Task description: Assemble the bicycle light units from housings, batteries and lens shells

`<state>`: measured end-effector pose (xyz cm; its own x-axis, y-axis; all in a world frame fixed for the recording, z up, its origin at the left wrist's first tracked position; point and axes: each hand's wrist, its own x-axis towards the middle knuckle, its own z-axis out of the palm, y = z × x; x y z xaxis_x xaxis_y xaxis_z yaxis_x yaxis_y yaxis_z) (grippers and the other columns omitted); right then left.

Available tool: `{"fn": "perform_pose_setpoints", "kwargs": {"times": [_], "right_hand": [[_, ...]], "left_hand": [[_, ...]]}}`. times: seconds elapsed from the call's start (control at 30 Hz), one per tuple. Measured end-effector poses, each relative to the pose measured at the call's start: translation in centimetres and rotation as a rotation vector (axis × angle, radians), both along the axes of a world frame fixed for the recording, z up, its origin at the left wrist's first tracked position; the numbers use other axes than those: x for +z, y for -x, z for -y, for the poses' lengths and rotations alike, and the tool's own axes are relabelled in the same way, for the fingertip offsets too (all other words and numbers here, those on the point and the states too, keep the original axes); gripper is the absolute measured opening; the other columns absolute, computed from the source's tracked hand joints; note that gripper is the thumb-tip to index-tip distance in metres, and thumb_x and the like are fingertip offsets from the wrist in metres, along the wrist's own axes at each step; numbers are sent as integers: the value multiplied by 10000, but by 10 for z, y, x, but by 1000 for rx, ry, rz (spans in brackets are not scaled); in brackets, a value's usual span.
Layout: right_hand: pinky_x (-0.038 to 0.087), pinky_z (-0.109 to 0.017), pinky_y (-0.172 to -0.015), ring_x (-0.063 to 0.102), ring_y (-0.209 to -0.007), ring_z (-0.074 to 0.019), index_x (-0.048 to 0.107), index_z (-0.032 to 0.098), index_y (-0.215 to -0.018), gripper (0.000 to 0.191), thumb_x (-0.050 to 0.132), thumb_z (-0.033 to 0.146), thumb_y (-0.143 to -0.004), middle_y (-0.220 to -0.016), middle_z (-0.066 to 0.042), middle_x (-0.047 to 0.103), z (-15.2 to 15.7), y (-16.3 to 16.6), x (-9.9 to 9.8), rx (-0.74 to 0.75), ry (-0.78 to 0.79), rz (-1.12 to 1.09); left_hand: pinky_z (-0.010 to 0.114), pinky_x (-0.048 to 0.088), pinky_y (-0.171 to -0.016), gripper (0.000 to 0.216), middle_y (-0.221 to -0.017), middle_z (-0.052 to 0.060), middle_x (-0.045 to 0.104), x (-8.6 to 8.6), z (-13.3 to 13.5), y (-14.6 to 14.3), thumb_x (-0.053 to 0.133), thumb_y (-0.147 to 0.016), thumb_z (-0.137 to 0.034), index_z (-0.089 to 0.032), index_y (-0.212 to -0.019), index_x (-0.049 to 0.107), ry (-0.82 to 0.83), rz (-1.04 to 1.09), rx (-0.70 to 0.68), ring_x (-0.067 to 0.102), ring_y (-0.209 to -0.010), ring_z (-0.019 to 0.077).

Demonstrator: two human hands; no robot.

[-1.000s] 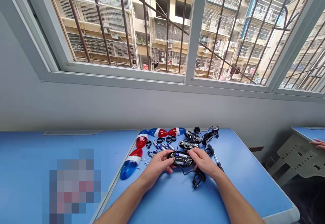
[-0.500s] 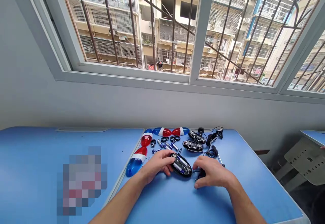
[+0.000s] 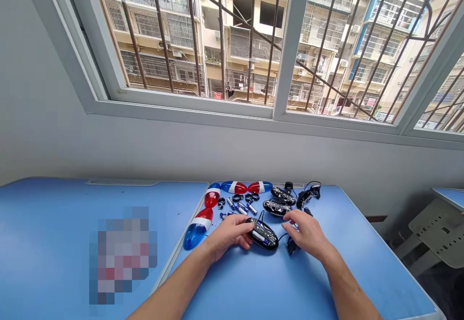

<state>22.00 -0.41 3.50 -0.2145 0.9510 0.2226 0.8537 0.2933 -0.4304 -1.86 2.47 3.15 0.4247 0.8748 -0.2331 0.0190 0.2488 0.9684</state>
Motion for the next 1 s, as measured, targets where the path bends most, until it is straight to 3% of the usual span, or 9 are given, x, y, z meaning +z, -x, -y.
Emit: {"fn": "perform_pose_setpoints", "kwargs": {"times": [0.07, 0.13, 0.27, 0.37, 0.57, 0.67, 0.73, 0.8, 1.0], "right_hand": [[426, -293, -698, 608, -820, -200, 644, 196, -892, 196, 480, 302, -909, -892, -72, 681, 3, 5, -2, 45, -173, -178], [421, -271, -653, 583, -723, -168, 634, 191, -807, 231, 469, 312, -915, -799, -57, 665, 10, 12, -1, 113, -233, -300], [318, -237, -519, 457, -527, -110, 582, 191, -609, 265, 555, 297, -851, -562, 16, 556, 24, 24, 6, 247, 38, -196], [264, -244, -507, 454, -520, -112, 597, 188, -581, 251, 630, 319, -793, -525, 23, 556, 26, 25, 11, 191, 239, 22], [388, -266, -622, 629, -743, -199, 715, 189, -928, 243, 660, 383, -793, -872, -59, 730, 20, 17, 18, 64, 297, 105], [465, -306, -782, 648, -889, -226, 575, 211, -1304, 619, 727, 437, -748, -1218, -98, 661, 19, 13, 11, 92, 287, -16], [478, -327, -843, 641, -941, -232, 454, 227, -1424, 788, 746, 468, -734, -1328, -104, 594, 19, 15, 4, 143, 261, -106], [488, -330, -834, 633, -939, -233, 469, 227, -1415, 745, 731, 453, -755, -1286, -100, 615, 18, 18, -3, 182, 222, -154], [468, -294, -745, 615, -831, -208, 679, 217, -1132, 309, 626, 267, -832, -979, -65, 685, 14, 30, -4, 178, 158, -162]], "left_hand": [[227, 520, -523, 271, -621, 45, 677, 0, 1, -1, 780, -602, -351, -121, -694, 669, 7, 10, 11, 621, -593, 154], [227, 521, -523, 262, -611, 47, 674, 0, 1, -2, 774, -601, -349, -121, -673, 667, 14, 21, 23, 613, -581, 150], [223, 524, -526, 266, -619, 53, 674, -2, -2, -2, 763, -615, -361, -118, -681, 678, 26, 46, 42, 597, -575, 142], [223, 530, -521, 303, -661, 65, 690, -3, -3, -1, 770, -612, -392, -118, -708, 682, 38, 57, 63, 596, -578, 141], [226, 538, -499, 330, -631, 66, 683, -5, -5, 0, 783, -603, -402, -112, -721, 681, 73, 64, 69, 609, -560, 150], [225, 541, -496, 330, -636, 68, 685, -5, -4, 0, 786, -615, -397, -105, -726, 678, 78, 71, 64, 614, -558, 150], [222, 542, -500, 327, -640, 69, 685, -5, -3, -1, 790, -628, -390, -102, -731, 675, 77, 77, 59, 619, -563, 150], [217, 539, -500, 329, -636, 67, 683, -4, -2, -2, 797, -635, -386, -98, -739, 677, 74, 84, 50, 620, -564, 148], [215, 531, -496, 363, -606, 62, 674, -5, -1, -3, 813, -651, -418, -90, -738, 684, 68, 96, 34, 621, -548, 145]]}}
